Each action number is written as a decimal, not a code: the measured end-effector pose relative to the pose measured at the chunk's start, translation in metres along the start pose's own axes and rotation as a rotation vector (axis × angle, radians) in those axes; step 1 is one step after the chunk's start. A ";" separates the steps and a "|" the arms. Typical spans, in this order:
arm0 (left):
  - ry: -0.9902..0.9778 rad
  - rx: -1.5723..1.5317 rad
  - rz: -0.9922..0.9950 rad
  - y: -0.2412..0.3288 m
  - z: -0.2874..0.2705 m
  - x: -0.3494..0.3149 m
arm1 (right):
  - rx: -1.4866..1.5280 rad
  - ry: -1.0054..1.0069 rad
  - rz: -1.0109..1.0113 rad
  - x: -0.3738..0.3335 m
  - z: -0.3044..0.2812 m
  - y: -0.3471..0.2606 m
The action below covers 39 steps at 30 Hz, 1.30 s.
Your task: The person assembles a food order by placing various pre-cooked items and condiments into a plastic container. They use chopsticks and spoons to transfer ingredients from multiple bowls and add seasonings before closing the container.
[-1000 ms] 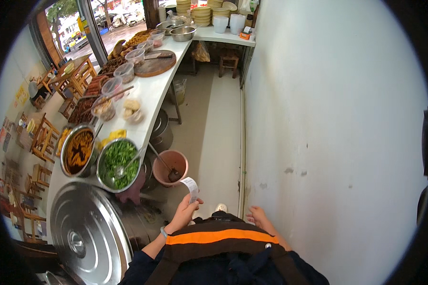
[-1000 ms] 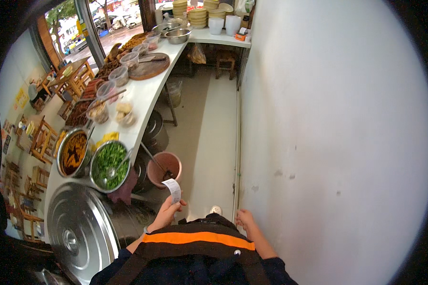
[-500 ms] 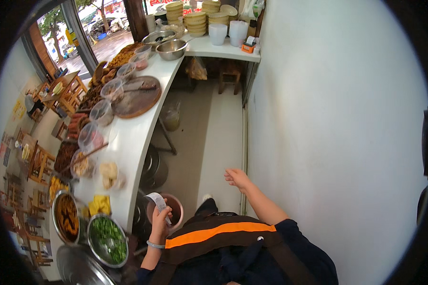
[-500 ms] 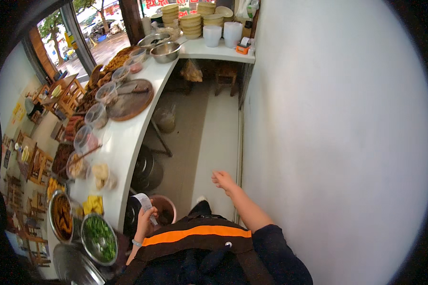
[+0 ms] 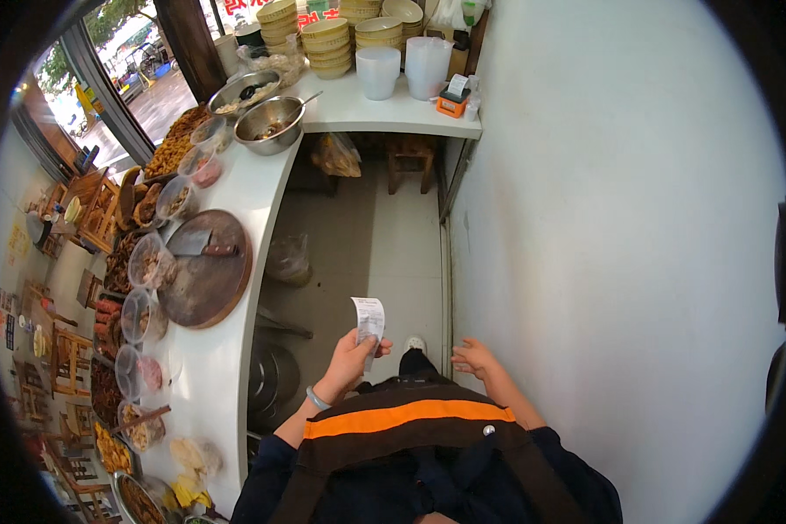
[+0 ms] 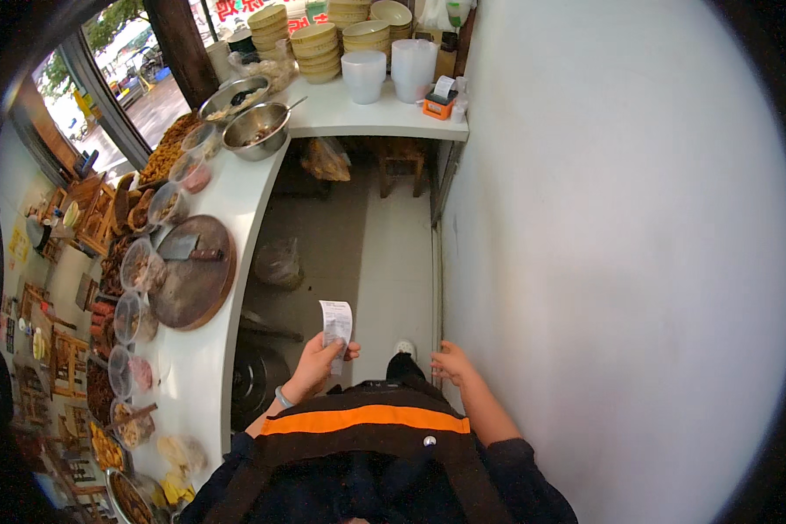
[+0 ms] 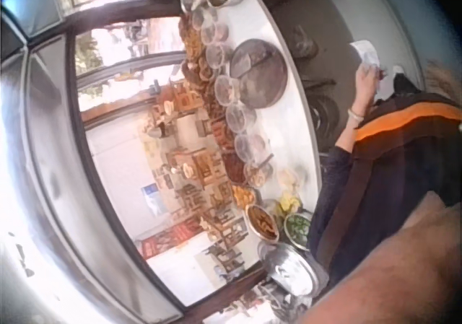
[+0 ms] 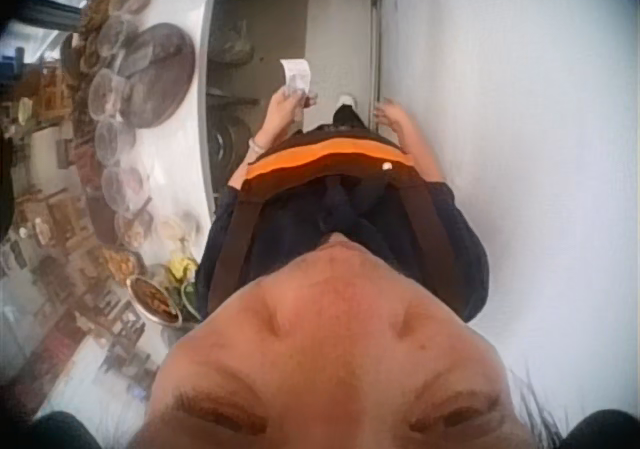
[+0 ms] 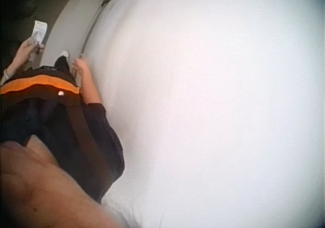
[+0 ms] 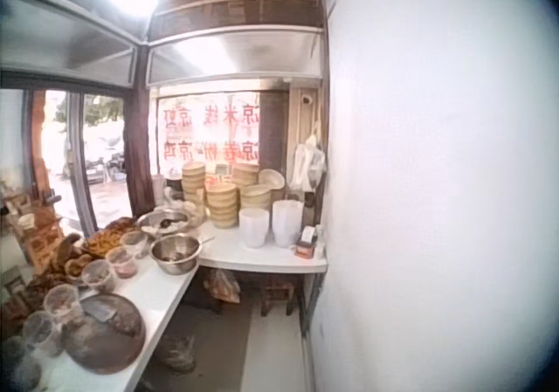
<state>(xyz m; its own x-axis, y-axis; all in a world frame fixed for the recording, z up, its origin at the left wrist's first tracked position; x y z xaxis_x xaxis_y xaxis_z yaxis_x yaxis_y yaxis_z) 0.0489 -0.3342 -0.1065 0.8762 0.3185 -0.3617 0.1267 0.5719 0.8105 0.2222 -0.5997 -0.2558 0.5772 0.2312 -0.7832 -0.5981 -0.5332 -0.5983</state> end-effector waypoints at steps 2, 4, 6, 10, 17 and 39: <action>0.078 -0.013 0.023 0.019 -0.005 0.053 | -0.101 -0.037 -0.011 0.056 -0.001 -0.053; 0.226 -0.020 -0.029 0.026 -0.017 0.073 | -0.109 -0.123 -0.082 0.102 -0.003 -0.105; 0.304 0.021 0.056 0.045 -0.028 0.100 | -0.136 -0.113 -0.151 0.156 -0.005 -0.181; 0.445 -0.025 0.178 0.069 -0.060 0.142 | 0.035 -0.019 -0.244 0.225 -0.008 -0.312; 0.414 0.290 0.216 0.122 -0.117 0.268 | 0.232 -0.027 -0.310 0.309 -0.008 -0.464; -0.536 1.432 0.905 0.261 0.120 0.668 | 0.295 0.294 -0.423 0.475 -0.102 -0.787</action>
<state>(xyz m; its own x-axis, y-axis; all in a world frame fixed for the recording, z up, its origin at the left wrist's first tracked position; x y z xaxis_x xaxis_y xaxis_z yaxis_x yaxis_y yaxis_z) 0.7229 -0.0631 -0.0812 0.8998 -0.2950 0.3215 -0.4243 -0.7632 0.4873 1.0238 -0.1529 -0.1396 0.9038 0.1164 -0.4118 -0.3875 -0.1856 -0.9030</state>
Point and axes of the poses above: each hand's wrist, its own x-axis towards the middle knuckle, its own z-axis out of the palm, y = z × x, the point moved 5 cm from there along x, towards the middle knuckle, and after that the axes turned 3 degrees about -x, right-handed, at the moved point
